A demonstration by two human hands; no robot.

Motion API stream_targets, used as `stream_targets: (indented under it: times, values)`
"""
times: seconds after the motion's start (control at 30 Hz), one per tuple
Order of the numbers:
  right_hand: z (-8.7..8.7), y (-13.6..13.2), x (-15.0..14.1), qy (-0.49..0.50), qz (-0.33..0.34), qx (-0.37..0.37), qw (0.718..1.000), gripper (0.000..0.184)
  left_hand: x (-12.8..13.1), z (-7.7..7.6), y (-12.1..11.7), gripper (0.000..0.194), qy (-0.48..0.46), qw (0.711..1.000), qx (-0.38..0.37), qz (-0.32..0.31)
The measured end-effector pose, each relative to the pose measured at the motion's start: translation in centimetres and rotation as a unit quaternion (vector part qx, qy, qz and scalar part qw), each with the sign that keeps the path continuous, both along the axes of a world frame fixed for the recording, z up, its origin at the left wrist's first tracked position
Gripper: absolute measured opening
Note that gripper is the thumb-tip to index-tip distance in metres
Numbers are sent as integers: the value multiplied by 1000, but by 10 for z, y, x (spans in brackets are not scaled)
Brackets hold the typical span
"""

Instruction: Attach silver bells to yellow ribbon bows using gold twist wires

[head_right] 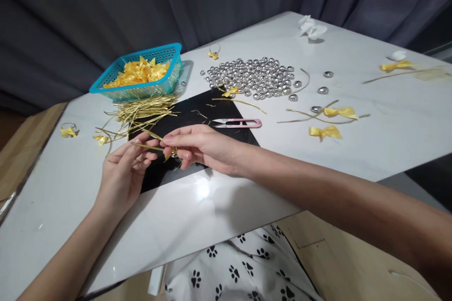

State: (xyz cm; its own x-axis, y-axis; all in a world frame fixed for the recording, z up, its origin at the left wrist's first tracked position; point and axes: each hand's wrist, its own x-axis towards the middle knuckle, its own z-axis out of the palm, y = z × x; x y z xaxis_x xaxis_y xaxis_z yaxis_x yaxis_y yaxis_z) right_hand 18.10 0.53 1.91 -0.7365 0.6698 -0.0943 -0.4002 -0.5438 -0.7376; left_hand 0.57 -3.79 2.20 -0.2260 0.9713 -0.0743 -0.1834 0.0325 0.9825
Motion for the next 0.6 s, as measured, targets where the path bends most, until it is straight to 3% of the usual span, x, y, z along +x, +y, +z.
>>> stream_targets:
  times: [0.33,0.6]
  values:
    - [1,-1,1,6,0,-8,1000,13,4,1,-5,14,2,998,-1,-63]
    - [1,-1,1,-12,-3,-13,1000,7,0,-2,-3,10,60,998,17,26]
